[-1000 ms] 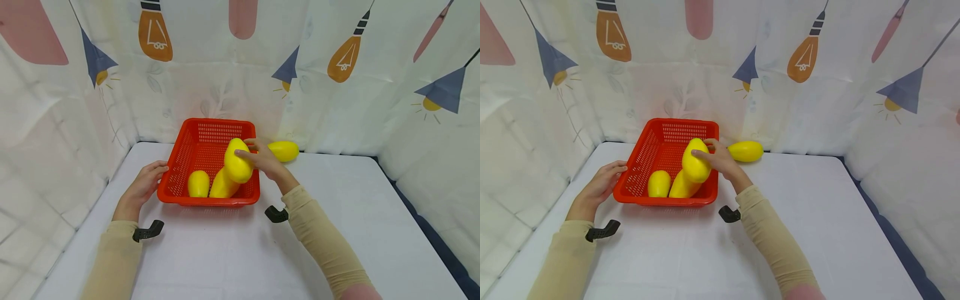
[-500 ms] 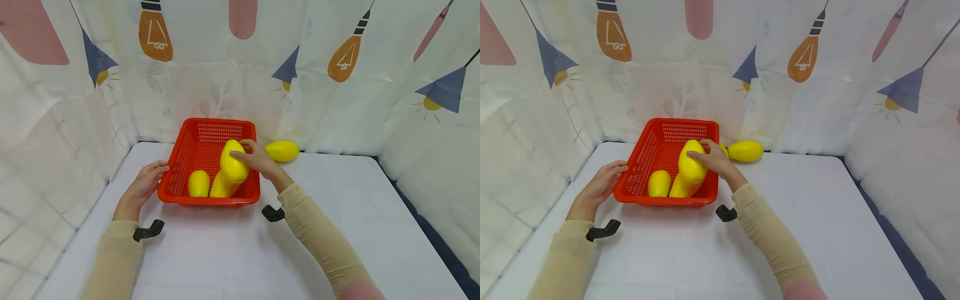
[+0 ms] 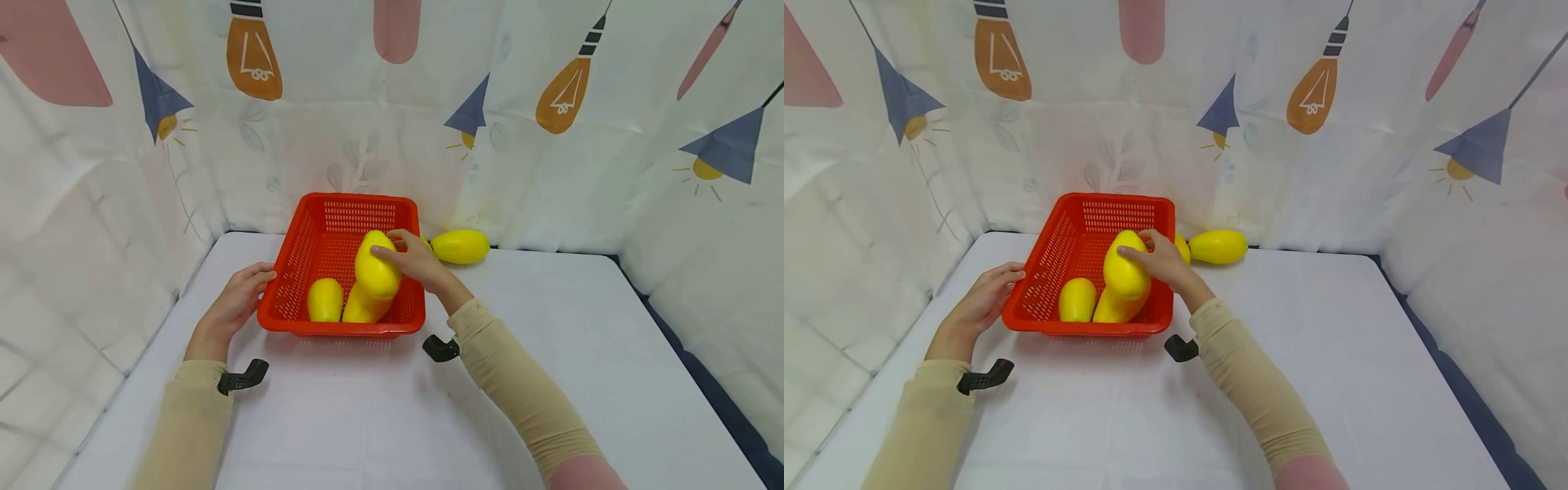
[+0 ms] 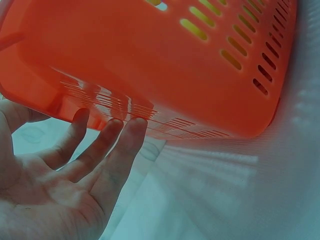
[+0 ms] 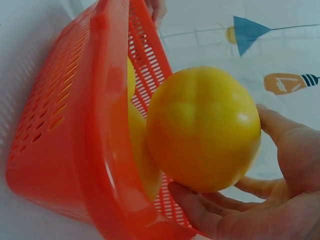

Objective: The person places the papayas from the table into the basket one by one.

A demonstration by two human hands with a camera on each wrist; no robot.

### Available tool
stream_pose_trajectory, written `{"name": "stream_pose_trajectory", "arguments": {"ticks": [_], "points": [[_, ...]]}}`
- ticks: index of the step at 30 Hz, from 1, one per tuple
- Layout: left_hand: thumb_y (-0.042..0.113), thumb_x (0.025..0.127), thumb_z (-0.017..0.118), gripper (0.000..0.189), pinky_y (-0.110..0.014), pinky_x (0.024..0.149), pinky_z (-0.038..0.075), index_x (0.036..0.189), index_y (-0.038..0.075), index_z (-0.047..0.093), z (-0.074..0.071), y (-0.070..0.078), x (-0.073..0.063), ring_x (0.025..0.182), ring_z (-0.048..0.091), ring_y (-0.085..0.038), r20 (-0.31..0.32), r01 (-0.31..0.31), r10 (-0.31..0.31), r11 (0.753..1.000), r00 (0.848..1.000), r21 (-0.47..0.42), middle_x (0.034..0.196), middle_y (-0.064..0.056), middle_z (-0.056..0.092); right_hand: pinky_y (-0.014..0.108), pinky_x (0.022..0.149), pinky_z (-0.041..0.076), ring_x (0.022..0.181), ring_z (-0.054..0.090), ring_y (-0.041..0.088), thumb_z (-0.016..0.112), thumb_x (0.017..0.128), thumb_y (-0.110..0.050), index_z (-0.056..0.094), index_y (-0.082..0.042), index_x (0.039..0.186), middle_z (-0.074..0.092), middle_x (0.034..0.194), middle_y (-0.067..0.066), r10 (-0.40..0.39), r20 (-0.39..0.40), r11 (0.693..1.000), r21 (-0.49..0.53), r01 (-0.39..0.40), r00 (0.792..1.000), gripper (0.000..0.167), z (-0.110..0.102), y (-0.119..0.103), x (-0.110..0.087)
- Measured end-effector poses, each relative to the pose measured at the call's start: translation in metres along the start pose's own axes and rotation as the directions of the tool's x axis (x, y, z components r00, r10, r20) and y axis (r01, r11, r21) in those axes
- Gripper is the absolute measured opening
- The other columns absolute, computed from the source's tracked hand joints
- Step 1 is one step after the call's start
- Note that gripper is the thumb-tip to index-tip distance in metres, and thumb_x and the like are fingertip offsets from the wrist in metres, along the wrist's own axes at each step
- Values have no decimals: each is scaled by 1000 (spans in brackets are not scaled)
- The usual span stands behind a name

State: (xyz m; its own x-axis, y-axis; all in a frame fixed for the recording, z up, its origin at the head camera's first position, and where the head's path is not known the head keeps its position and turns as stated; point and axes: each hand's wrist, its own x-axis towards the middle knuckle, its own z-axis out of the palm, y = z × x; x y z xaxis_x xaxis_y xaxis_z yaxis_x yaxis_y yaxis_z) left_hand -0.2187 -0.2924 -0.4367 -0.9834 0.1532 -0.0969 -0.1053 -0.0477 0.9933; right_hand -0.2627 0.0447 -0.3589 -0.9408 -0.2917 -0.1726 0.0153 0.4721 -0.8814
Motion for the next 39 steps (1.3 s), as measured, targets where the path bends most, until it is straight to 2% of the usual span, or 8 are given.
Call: {"name": "stream_pose_trajectory", "arguments": {"ticks": [5,9,20,26,30,39], "points": [[29,100,52,20,-22,78,54,112,13,57,0,0,-1,93,62,-8,1,-9,9,1000,1000,2,101,8,65,45,92,54,111,59,29,65,90,-43,41,-14,141,46,140,11,-5,14,998,70,3,1000,63,0,-1,0],[29,100,51,19,-22,78,54,112,14,56,0,0,-1,93,61,-8,-1,-4,4,1000,1000,2,101,8,64,45,91,54,109,62,30,67,90,-39,40,-11,142,47,138,13,-14,19,995,100,12,1000,65,0,-1,-1],[29,101,51,19,-22,79,54,112,15,56,1,1,-1,94,61,-6,-11,17,-17,1000,1000,10,104,8,63,44,95,52,115,59,29,65,91,-37,42,-15,138,47,139,12,-63,-26,992,111,66,998,57,-10,2,-7],[29,101,51,19,-22,79,54,113,15,56,0,1,-1,93,62,-6,-11,21,-21,1000,1000,9,103,8,64,43,97,52,120,56,34,65,92,-36,41,-16,140,46,142,12,-76,-56,990,112,82,996,58,-19,7,-9],[29,101,51,19,-22,79,54,113,15,56,0,0,-1,94,61,-7,-6,16,-16,1000,1000,9,103,8,63,41,96,52,119,56,31,65,92,-37,41,-16,141,47,142,12,-79,-78,991,103,87,994,58,-23,10,-8],[30,100,51,20,-23,79,53,112,15,56,0,0,0,95,61,-6,-4,10,-10,1000,1000,18,104,8,63,45,95,52,122,53,38,65,92,-33,43,-13,139,50,137,12,-98,-112,986,125,112,989,55,-28,16,-8]]}}
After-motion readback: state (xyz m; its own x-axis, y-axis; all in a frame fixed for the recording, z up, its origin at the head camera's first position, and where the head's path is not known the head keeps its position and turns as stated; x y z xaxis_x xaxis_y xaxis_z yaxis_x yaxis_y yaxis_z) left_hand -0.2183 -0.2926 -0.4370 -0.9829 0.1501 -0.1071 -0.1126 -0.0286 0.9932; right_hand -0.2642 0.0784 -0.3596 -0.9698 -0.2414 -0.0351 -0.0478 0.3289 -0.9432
